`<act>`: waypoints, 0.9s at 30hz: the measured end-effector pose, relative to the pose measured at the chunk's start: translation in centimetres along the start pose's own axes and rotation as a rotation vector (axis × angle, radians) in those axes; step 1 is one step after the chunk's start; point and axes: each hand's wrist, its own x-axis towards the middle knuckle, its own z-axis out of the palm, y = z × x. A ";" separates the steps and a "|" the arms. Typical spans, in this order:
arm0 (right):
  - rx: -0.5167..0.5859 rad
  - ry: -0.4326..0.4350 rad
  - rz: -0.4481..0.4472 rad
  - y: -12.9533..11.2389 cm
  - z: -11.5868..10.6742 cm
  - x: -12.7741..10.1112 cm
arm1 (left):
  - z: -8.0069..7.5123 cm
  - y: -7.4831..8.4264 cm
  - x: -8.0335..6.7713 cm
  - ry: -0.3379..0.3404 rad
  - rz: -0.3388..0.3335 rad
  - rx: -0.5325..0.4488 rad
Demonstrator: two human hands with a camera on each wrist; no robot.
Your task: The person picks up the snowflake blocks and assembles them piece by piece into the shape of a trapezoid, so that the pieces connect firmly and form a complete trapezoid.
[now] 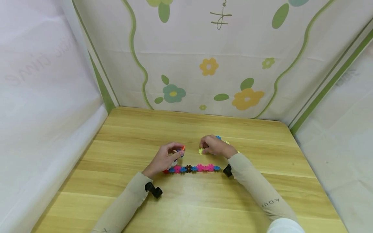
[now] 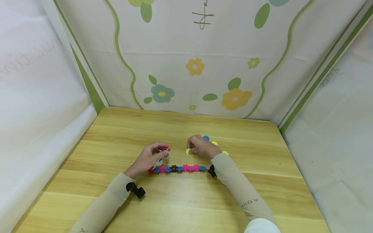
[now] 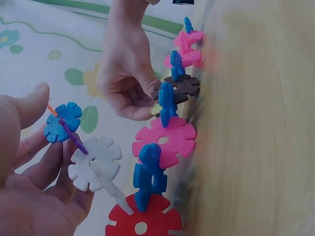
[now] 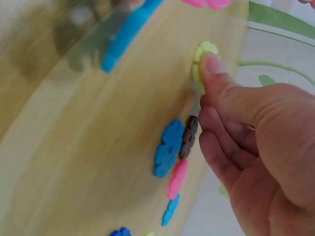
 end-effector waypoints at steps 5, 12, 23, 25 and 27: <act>0.066 0.060 -0.046 -0.6 -0.4 -0.4 | 0.0 0.1 -0.1 -0.002 -0.015 -0.007; 0.218 0.226 -0.174 -3.0 -1.5 -1.1 | 0.0 0.0 0.0 0.001 -0.001 -0.006; 0.314 0.442 -0.302 -6.5 -1.3 -2.0 | 0.1 0.3 -0.1 0.002 0.004 0.003; 0.312 0.449 -0.321 -6.7 -1.0 -2.0 | 0.1 0.2 -0.1 0.003 0.011 -0.003; 0.306 0.447 -0.335 -6.7 -0.7 -1.9 | 0.1 0.1 0.0 0.005 0.017 -0.005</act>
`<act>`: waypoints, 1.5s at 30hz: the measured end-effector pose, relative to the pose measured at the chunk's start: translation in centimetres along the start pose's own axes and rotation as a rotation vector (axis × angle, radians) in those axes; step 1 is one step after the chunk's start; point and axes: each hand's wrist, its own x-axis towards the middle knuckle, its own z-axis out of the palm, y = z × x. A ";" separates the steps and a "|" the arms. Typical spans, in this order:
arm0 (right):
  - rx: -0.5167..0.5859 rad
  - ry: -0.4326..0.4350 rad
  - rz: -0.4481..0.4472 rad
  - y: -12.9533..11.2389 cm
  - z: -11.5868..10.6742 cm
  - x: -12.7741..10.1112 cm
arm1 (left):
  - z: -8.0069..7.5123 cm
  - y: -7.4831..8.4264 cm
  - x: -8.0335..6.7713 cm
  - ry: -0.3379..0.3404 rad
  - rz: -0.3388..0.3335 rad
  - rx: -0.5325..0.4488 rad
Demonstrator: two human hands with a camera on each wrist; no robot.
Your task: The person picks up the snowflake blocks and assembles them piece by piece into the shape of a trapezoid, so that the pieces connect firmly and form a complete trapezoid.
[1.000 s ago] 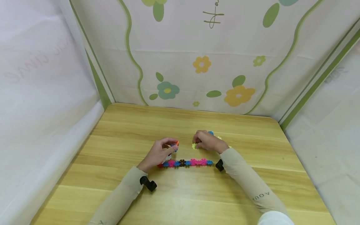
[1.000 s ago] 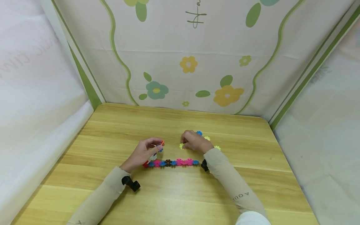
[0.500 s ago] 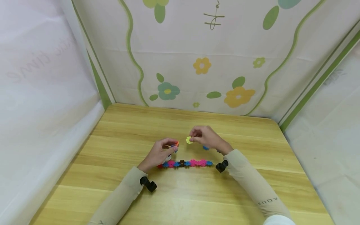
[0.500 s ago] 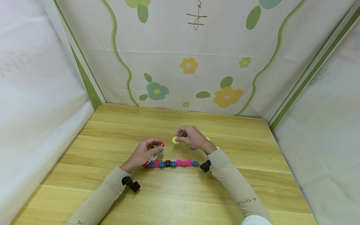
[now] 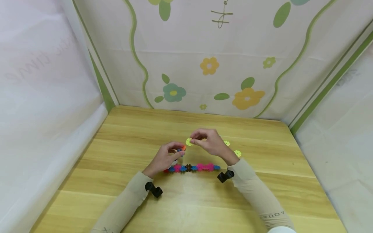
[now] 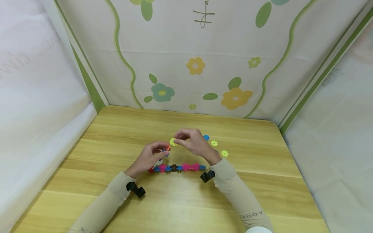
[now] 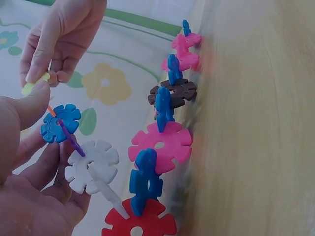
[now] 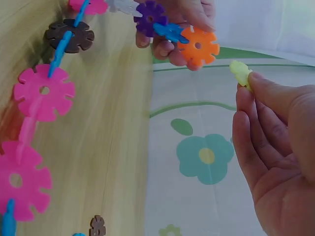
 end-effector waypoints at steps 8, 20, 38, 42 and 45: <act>-0.021 -0.033 -0.023 0.0 0.3 0.0 | 0.1 0.2 0.1 -0.001 0.004 -0.001; -0.020 -0.015 -0.031 -0.4 0.9 -0.1 | 0.3 0.3 0.1 -0.005 -0.009 -0.016; -0.004 0.066 -0.034 -0.6 2.1 -0.3 | 1.0 -0.1 -0.2 0.135 0.156 0.111; -0.015 0.078 -0.060 -0.7 1.8 -0.4 | 1.1 0.2 -0.3 0.135 0.109 0.066; 0.002 0.107 -0.071 -0.6 2.2 -0.4 | 1.1 0.4 -0.3 0.160 0.097 0.034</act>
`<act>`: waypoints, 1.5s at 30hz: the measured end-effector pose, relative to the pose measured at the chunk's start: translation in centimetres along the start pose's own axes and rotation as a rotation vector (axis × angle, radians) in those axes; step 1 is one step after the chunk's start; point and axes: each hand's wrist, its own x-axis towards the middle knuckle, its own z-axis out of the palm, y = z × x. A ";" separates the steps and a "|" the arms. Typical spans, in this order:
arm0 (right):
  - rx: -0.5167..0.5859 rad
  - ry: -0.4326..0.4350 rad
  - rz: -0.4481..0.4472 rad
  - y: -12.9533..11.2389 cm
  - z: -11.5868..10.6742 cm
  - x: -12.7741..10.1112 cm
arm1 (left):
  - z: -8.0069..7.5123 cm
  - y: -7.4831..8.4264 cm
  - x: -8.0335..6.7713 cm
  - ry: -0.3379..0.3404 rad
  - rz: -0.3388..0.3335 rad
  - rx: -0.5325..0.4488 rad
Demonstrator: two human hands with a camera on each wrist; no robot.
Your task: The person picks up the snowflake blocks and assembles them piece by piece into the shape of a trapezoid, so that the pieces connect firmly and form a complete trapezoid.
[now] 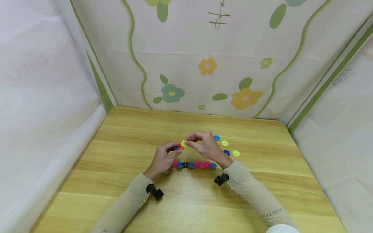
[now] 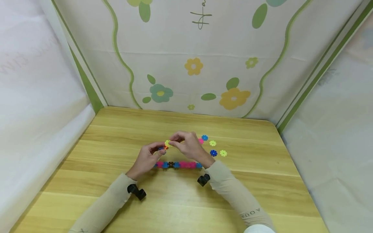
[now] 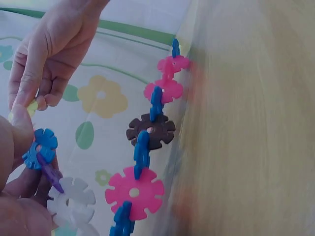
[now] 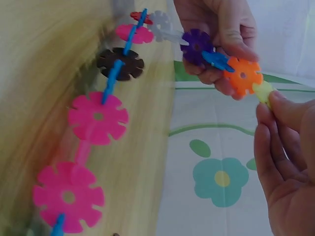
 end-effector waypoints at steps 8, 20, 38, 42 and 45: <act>0.012 0.028 0.018 0.3 1.0 0.0 | 0.0 -0.4 0.0 0.054 0.006 0.026; 0.051 -0.046 0.092 0.1 0.9 1.1 | -0.1 -0.7 0.1 0.078 0.033 0.030; -0.017 -0.267 0.136 1.5 -2.6 1.1 | -0.5 0.3 2.4 -0.055 -0.061 0.001; -0.169 -0.329 0.226 2.2 -4.8 1.2 | -0.7 0.7 2.9 -0.051 -0.073 0.000; -0.300 -0.387 0.303 3.8 -6.4 0.4 | -0.8 0.8 3.3 -0.051 -0.085 -0.016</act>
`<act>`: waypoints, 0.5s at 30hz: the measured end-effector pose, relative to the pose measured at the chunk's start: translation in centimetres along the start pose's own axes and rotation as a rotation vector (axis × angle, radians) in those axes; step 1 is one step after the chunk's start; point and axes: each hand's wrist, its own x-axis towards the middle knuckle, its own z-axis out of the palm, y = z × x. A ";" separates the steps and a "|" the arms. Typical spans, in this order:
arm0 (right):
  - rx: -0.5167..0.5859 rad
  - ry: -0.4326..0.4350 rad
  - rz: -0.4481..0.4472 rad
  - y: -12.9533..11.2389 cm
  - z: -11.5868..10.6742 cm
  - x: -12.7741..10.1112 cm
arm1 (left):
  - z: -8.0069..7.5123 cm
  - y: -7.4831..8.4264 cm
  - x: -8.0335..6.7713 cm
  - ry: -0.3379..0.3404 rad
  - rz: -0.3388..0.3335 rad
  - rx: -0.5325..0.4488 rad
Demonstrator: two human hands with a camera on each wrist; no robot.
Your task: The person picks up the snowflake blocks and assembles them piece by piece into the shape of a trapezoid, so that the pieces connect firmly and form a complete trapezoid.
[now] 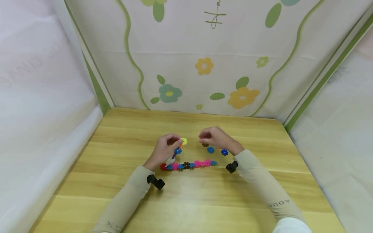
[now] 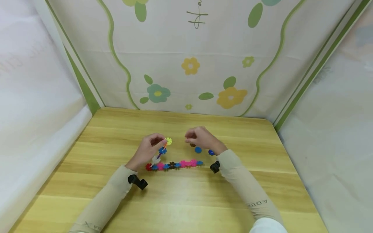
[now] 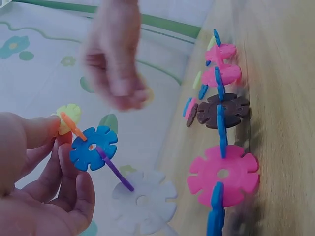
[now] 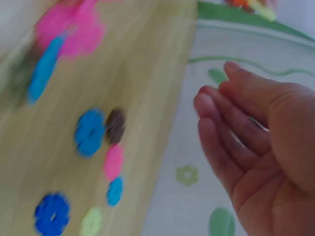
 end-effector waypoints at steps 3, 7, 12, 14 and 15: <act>-0.074 -0.028 0.055 2.2 0.2 -0.9 | 0.0 0.0 0.2 -0.003 -0.006 -0.014; -0.110 -0.036 0.083 3.9 1.2 -2.0 | 0.0 0.0 0.3 -0.008 -0.015 -0.038; -0.102 -0.025 0.076 4.9 2.3 -2.4 | -0.1 -0.1 0.5 -0.008 -0.027 -0.055; -0.086 -0.013 0.079 5.2 2.5 -2.4 | -0.1 -0.1 0.6 -0.012 -0.027 -0.056; -0.077 -0.009 0.083 5.2 2.6 -2.4 | -0.1 -0.1 0.6 -0.015 -0.028 -0.058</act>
